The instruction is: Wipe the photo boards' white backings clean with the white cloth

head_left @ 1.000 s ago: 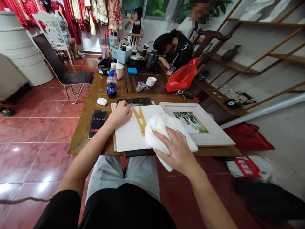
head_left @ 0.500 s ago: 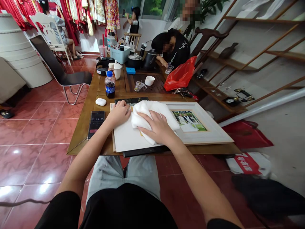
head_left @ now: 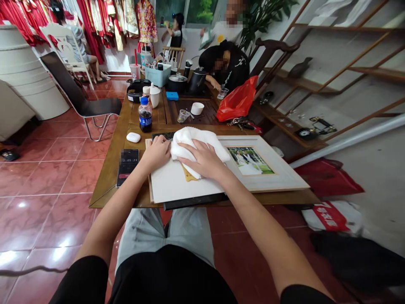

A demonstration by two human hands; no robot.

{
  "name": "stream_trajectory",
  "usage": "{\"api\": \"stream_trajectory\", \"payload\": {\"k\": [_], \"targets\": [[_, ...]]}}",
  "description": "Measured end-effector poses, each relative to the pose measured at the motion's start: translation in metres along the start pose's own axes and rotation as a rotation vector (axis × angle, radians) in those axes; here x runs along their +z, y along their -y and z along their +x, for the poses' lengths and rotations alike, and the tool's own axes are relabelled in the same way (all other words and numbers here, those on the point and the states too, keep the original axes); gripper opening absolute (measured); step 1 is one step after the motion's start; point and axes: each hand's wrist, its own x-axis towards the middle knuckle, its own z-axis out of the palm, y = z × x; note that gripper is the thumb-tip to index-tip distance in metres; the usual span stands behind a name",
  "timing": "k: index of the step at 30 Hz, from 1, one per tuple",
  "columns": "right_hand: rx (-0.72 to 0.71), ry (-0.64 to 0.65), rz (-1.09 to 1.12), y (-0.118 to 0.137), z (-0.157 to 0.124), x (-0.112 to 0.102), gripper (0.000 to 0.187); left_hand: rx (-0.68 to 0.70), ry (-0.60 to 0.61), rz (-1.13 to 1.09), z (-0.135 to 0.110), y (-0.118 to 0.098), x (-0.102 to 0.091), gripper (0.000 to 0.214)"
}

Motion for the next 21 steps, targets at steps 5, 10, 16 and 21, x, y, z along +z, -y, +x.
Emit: {"api": "stream_trajectory", "payload": {"k": [5,10,16,21], "targets": [[-0.050,-0.011,-0.024,0.005,-0.034,-0.001,0.057,-0.026,-0.006,-0.028,-0.001,-0.001,-0.001,0.038],[-0.100,-0.030,-0.052,0.013,-0.080,-0.002,0.058,-0.039,-0.007,-0.038,0.000,-0.001,-0.001,0.039],[-0.137,-0.080,-0.103,0.022,-0.105,0.001,0.058,-0.055,-0.004,-0.030,-0.001,-0.001,0.000,0.039],[-0.162,-0.045,-0.069,0.038,-0.097,0.000,0.060,-0.055,-0.003,-0.044,-0.001,-0.001,0.001,0.039]]}}
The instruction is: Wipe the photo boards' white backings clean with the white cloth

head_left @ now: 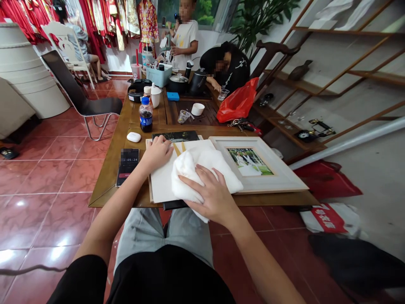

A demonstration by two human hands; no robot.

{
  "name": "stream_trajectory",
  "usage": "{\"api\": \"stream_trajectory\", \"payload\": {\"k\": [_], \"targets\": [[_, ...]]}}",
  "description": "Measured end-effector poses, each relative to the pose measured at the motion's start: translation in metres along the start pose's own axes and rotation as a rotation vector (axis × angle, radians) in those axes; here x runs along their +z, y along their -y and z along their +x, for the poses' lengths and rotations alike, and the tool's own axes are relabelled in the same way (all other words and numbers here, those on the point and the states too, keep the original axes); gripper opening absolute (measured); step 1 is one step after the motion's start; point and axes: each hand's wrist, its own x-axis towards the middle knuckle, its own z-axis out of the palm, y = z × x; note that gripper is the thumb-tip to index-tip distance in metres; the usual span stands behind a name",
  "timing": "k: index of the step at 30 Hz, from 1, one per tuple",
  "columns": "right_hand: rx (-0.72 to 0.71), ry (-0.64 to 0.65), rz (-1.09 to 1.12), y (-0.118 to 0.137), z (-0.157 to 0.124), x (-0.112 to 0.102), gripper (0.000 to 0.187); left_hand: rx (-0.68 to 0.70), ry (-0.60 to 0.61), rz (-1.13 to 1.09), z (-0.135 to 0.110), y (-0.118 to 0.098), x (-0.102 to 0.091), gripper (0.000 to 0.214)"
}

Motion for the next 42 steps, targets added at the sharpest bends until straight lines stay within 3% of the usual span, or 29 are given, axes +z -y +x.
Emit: {"api": "stream_trajectory", "payload": {"k": [7,11,18,24,28,33,42], "targets": [[-0.086,0.057,0.101,0.034,0.024,0.002,0.065,-0.020,0.048,-0.003,0.009,0.004,0.005,0.038],[-0.096,0.045,0.118,0.039,0.028,0.004,0.066,-0.025,0.065,-0.010,0.012,0.004,0.005,0.037],[-0.008,0.017,0.079,0.008,0.002,-0.002,0.064,0.028,0.011,-0.022,0.006,0.001,0.001,0.038],[0.095,-0.089,-0.015,-0.027,-0.035,-0.003,0.056,0.031,0.025,-0.032,0.003,0.000,-0.002,0.039],[0.165,-0.092,-0.062,-0.039,-0.042,-0.002,0.055,0.039,0.023,-0.026,0.003,0.001,-0.002,0.038],[0.202,-0.030,-0.069,-0.048,-0.015,-0.005,0.057,0.054,0.026,-0.014,0.003,0.001,-0.004,0.038],[0.296,0.082,0.025,-0.085,0.075,0.001,0.065,0.063,0.027,-0.015,0.004,0.001,-0.004,0.035]]}}
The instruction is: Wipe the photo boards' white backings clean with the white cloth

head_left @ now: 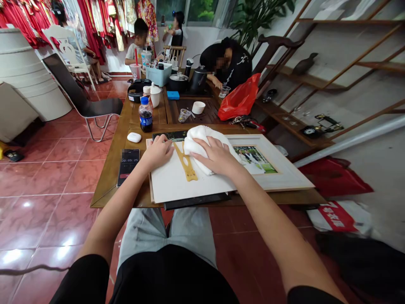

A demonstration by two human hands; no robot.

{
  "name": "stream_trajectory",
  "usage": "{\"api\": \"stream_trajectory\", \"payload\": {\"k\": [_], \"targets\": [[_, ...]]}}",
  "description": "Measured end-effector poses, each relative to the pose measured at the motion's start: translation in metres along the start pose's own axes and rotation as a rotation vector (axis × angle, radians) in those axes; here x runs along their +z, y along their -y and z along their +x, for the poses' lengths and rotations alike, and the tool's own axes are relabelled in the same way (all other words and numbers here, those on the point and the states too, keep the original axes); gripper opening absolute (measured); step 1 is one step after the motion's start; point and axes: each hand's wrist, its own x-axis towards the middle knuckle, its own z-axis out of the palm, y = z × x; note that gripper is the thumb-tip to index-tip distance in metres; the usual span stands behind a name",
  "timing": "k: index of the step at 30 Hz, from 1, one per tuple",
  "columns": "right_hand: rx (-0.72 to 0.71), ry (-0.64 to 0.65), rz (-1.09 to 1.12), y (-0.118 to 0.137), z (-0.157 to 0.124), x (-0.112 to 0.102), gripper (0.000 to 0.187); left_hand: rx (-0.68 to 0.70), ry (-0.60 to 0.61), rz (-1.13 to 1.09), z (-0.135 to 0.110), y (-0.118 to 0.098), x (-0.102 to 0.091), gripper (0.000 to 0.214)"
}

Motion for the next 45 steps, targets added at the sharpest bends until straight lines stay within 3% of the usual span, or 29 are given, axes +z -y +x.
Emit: {"api": "stream_trajectory", "payload": {"k": [3,7,17,21,25,36,41,45], "targets": [[-0.011,-0.012,0.002,-0.001,0.013,0.002,0.065,-0.005,-0.005,0.002,0.000,0.000,0.001,0.035],[-0.018,-0.049,-0.002,0.000,0.005,0.004,0.065,-0.023,-0.010,-0.005,-0.001,0.000,0.000,0.035],[-0.100,-0.151,-0.039,0.004,-0.094,0.006,0.059,-0.045,-0.022,-0.013,-0.003,0.000,0.001,0.037],[-0.102,-0.145,-0.055,0.003,-0.113,0.006,0.059,-0.046,-0.016,-0.013,-0.003,0.000,0.000,0.038],[-0.075,-0.092,-0.020,0.002,-0.097,0.002,0.059,-0.026,-0.011,-0.018,-0.002,0.000,0.000,0.037],[-0.025,-0.025,0.014,0.001,0.005,0.002,0.065,-0.019,-0.006,-0.013,-0.002,0.000,-0.001,0.036],[-0.016,-0.013,0.029,0.007,0.021,0.002,0.066,-0.010,-0.020,0.001,-0.002,0.001,0.000,0.035],[-0.026,-0.016,0.012,0.010,0.017,0.001,0.063,-0.026,-0.044,-0.013,-0.002,0.001,0.002,0.034]]}}
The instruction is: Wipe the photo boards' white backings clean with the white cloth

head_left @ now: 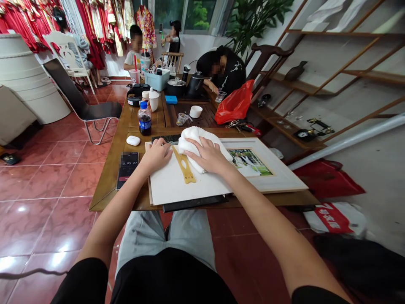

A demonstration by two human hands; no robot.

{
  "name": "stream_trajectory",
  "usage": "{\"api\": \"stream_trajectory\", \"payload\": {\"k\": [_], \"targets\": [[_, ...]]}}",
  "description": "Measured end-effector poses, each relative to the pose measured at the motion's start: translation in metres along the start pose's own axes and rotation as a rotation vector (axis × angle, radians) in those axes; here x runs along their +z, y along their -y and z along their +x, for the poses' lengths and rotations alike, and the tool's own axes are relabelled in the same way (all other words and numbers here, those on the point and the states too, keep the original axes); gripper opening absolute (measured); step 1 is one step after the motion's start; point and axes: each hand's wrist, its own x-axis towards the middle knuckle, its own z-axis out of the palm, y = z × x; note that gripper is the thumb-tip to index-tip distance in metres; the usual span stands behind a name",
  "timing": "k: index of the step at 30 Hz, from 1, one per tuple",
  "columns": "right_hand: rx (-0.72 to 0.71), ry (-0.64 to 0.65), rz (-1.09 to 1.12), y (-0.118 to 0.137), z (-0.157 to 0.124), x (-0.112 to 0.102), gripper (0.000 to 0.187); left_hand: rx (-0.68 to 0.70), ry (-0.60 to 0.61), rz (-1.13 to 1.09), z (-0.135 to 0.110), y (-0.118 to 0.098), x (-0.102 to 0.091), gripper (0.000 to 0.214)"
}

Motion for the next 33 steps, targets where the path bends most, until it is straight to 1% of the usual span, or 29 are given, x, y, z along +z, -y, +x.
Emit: {"api": "stream_trajectory", "payload": {"k": [2,4,8,12,15,17,20,23,29,33], "targets": [[-0.005,-0.005,-0.010,0.002,-0.011,-0.001,0.061,-0.006,-0.007,0.003,0.000,0.000,0.001,0.035],[-0.036,-0.020,-0.015,0.005,-0.028,-0.001,0.059,-0.010,-0.011,0.012,0.000,0.000,0.002,0.036],[-0.123,-0.058,-0.029,0.009,-0.075,-0.002,0.058,-0.022,0.000,0.019,-0.001,0.000,0.002,0.038],[-0.159,-0.077,-0.060,0.014,-0.120,-0.002,0.058,-0.033,0.005,0.012,-0.002,-0.001,0.000,0.038],[-0.194,-0.090,-0.086,0.020,-0.138,0.000,0.057,-0.034,0.008,0.010,-0.002,-0.001,0.000,0.038],[-0.225,-0.102,-0.106,0.024,-0.141,0.001,0.058,-0.030,0.009,0.010,-0.002,-0.001,0.000,0.037],[-0.259,-0.093,-0.123,0.031,-0.133,0.002,0.061,-0.019,0.009,0.009,-0.001,-0.001,-0.001,0.037],[-0.247,-0.054,-0.121,0.034,-0.115,0.001,0.062,-0.002,0.010,0.009,-0.001,-0.002,-0.001,0.036],[-0.147,0.031,-0.043,0.035,-0.059,-0.003,0.061,0.028,0.024,0.015,0.000,-0.002,-0.003,0.035],[-0.091,0.067,0.014,0.032,-0.018,-0.002,0.061,0.043,0.034,0.036,0.001,0.000,-0.002,0.029]]}}
